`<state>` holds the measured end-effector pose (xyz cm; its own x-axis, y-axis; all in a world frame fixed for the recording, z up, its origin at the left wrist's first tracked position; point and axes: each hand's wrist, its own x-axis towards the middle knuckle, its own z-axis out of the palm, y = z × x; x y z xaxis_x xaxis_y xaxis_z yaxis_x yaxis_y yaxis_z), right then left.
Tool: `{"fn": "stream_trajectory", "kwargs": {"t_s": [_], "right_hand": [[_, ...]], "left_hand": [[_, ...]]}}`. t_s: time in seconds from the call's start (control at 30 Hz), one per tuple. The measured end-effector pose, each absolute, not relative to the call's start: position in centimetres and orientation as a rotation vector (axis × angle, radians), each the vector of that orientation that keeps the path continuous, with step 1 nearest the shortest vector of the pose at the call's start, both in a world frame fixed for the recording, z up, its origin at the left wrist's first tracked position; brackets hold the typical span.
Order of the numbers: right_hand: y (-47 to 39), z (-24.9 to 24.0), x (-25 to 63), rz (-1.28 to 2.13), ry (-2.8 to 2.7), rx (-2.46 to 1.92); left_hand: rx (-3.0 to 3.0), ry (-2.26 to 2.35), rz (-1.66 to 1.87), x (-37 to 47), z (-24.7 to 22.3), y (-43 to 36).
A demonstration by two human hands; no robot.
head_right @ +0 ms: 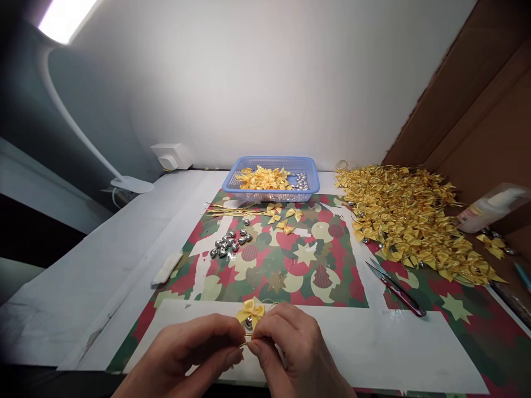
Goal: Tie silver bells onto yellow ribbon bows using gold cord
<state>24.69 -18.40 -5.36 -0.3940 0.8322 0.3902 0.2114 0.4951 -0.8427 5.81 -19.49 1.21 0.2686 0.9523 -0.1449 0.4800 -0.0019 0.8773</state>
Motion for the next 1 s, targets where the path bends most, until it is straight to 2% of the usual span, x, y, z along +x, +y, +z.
{"fn": "stream_trajectory", "kwargs": {"t_s": [0.7, 1.0], "right_hand": [[-18.4, -5.4, 24.7, 0.873, -1.859, -0.828], [-18.4, -5.4, 24.7, 0.923, -1.863, -0.83]], "left_hand": [[1.514, 1.22, 0.556, 4.8, 0.4, -19.4], [1.908, 1.214, 0.635, 5.2, 0.2, -19.3]]}}
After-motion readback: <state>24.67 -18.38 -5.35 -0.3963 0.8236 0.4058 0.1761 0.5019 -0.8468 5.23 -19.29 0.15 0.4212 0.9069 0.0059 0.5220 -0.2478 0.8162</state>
